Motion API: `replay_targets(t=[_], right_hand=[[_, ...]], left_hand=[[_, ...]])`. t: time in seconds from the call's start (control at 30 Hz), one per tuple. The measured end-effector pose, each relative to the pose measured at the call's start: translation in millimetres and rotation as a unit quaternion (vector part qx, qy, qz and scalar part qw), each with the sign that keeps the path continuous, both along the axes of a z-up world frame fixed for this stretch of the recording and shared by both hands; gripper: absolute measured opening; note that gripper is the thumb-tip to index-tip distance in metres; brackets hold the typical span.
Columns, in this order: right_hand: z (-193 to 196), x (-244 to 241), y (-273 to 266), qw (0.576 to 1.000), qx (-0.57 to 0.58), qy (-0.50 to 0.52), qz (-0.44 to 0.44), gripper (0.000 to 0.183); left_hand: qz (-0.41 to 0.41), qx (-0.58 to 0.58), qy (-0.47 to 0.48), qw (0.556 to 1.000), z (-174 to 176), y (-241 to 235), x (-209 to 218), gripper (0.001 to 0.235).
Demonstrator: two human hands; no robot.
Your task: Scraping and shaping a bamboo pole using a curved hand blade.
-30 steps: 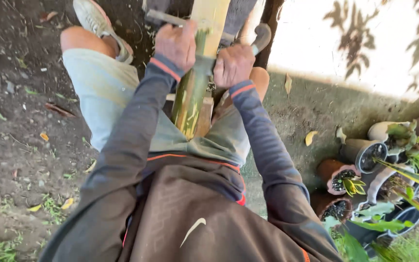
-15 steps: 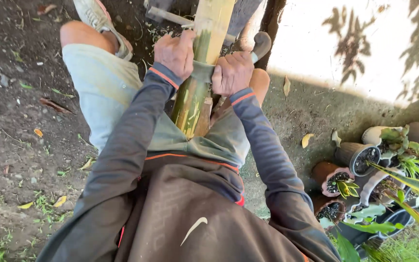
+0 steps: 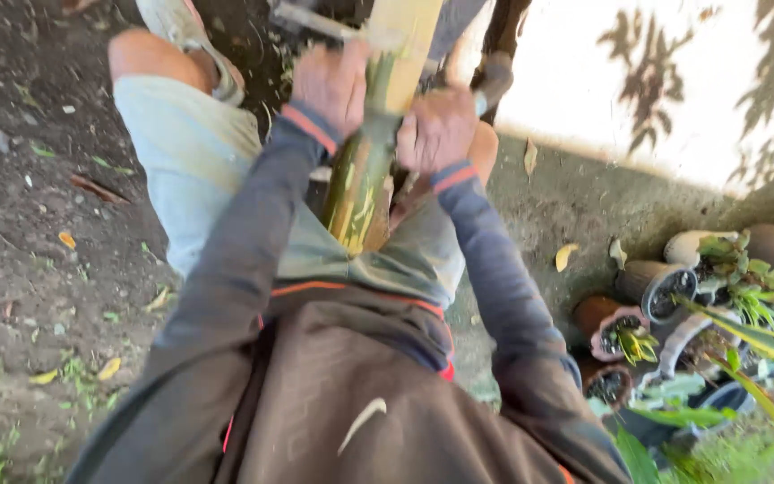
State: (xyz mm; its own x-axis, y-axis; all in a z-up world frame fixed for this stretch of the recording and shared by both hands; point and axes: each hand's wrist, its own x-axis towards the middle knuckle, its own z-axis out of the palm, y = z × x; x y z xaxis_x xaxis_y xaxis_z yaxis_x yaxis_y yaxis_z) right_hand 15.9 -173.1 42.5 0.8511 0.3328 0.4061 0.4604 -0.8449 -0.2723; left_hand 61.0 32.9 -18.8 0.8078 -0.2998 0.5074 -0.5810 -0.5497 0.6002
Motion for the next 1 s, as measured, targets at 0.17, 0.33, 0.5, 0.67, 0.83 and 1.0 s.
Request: replay_targets(t=[0.17, 0.33, 0.5, 0.67, 0.83, 1.0], right_hand=[[4, 11, -3, 1.000, -0.026, 0.008, 0.007, 0.021], [-9, 37, -20, 0.998, -0.058, 0.022, -0.027, 0.024], [-2, 14, -5, 1.000, 0.003, 0.001, 0.007, 0.018], [5, 49, -20, 1.000, -0.025, -0.015, -0.005, 0.012], [4, 67, -23, 0.999, -0.025, -0.025, 0.015, 0.018], [5, 18, -3, 0.999, -0.027, -0.018, 0.022, 0.017]], left_hand=[[-0.017, -0.043, 0.046, 0.998, -10, -4, 9, 0.015], [0.002, -0.006, -0.009, 1.000, -8, -20, 44, 0.013], [-0.002, -0.029, -0.005, 1.000, 0, -8, 24, 0.013], [-0.015, -0.026, -0.018, 0.999, -28, -26, 70, 0.013], [0.000, -0.023, -0.042, 0.999, 0, -27, 76, 0.024], [-0.002, -0.044, 0.007, 0.999, -4, -4, 13, 0.016]])
